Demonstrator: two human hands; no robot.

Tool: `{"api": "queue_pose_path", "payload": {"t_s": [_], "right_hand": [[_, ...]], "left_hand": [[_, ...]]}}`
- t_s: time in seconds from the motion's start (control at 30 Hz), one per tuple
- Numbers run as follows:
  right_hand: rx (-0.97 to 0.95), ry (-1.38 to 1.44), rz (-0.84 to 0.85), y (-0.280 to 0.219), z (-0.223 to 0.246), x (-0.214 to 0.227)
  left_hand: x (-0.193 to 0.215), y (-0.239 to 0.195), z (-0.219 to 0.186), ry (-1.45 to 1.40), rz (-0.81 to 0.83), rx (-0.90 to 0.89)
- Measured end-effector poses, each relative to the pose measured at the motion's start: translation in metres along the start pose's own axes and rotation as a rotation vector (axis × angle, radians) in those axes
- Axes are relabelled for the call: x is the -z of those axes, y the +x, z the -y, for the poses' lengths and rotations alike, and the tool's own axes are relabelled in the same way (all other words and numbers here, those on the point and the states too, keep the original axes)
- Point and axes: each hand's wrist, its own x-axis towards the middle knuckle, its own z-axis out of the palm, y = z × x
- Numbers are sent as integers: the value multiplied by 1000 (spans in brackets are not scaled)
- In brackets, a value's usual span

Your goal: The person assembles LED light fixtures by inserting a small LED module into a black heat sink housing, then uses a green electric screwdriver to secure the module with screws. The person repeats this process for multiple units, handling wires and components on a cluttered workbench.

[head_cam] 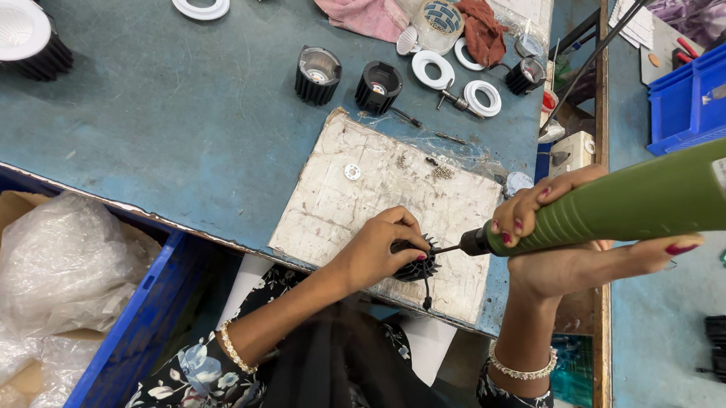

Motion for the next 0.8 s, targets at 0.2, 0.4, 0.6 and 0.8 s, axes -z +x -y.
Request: {"api": "queue_pose_path", "payload": {"t_s": [0.2, 0.4, 0.6, 0.8], "right_hand": [[36, -29, 48, -4, 3, -7], [31, -320, -20, -10, 12, -25], [4, -230, -43, -8, 4, -18], [10, 27, 54, -9, -1, -2]], "left_hand": [[-6, -2, -1, 21, -58, -11], [-11, -5, -4, 60, -107, -30], [-8, -2, -4, 27, -51, 37], [-6, 0, -2, 7, -48, -17]]}}
